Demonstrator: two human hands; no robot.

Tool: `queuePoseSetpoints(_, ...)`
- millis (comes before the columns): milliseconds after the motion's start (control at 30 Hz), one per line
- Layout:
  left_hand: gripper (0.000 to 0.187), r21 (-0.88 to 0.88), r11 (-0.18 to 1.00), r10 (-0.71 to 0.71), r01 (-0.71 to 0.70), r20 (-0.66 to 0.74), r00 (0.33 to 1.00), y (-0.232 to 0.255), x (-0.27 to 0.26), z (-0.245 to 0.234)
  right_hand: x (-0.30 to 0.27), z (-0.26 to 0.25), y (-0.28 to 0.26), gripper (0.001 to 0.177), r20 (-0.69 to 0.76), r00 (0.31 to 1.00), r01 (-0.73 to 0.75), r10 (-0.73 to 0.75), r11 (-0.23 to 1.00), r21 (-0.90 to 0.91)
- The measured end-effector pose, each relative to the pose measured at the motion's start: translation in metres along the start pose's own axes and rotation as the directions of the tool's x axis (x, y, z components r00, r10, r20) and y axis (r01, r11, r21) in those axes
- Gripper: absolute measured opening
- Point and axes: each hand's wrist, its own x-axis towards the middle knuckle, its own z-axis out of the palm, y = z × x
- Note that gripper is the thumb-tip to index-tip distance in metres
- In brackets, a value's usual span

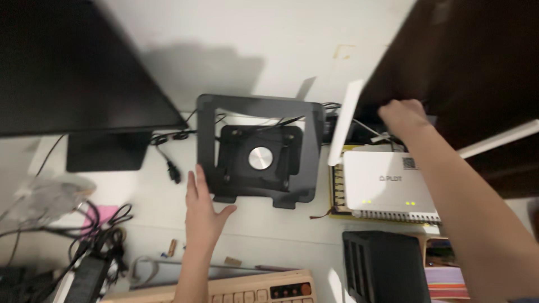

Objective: The person rearranges items on a home office desk, moving a monitor, keyboard, and various cables. They connect a power adapter to the monitor and tidy the workspace by repositioning objects and organizing cables.

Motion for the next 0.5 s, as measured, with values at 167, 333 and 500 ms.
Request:
queuePoseSetpoints(167,0.122,-0.026,0.999,0.018,-0.019,-0.039,0.999,-0.010,-0.018,-0.017,-0.010,-0.008,0.009,0.032,-0.031,0.988,-0.136,0.153,0.941,0.311)
queuePoseSetpoints(333,0.119,-0.034,0.998,0.049,-0.050,-0.038,0.998,-0.015,-0.029,-0.024,-0.021,-0.021,0.040,0.047,0.040,0.982,-0.175,0.182,0.826,0.536)
queuePoseSetpoints(500,0.116,-0.034,0.998,0.053,-0.054,-0.027,0.998,-0.004,-0.035,-0.026,-0.045,-0.020,0.065,0.049,0.187,0.962,-0.271,0.198,0.763,0.587)
